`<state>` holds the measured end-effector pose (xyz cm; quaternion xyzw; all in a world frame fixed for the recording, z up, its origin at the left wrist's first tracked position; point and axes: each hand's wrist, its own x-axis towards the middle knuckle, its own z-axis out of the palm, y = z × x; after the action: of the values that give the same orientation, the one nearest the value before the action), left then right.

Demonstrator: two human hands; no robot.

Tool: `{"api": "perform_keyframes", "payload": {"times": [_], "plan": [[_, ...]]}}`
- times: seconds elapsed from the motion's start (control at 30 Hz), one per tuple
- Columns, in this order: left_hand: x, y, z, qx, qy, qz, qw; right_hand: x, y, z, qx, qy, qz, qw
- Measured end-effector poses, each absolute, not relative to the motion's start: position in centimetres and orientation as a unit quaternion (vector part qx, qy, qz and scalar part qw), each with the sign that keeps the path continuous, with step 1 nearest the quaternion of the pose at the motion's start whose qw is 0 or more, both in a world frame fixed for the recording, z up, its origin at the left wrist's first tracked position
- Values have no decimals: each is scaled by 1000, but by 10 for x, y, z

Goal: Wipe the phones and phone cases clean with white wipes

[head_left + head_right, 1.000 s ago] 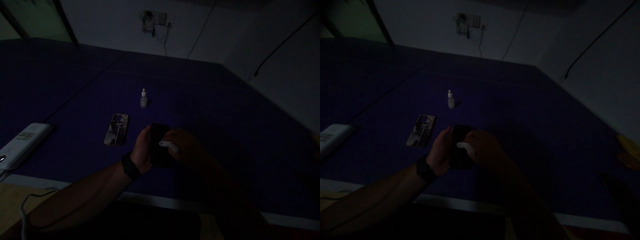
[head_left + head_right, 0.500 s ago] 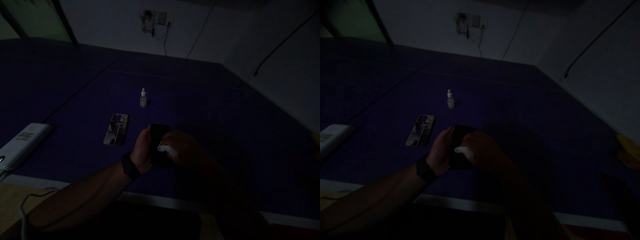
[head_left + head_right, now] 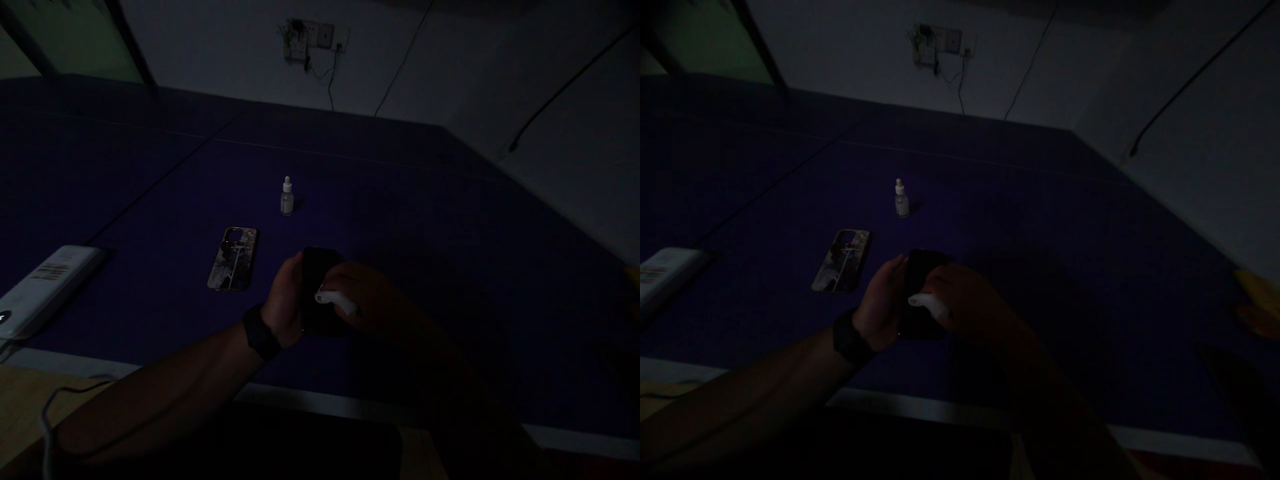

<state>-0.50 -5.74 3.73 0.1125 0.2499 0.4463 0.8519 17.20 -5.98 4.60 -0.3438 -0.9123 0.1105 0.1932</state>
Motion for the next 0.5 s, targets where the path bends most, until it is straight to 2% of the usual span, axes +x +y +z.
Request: {"api": "perform_keyframes", "payload": {"times": [0.5], "plan": [[-6, -58, 34, 115, 231, 443, 859, 173, -60, 44, -346, -909, 114, 200]]}}
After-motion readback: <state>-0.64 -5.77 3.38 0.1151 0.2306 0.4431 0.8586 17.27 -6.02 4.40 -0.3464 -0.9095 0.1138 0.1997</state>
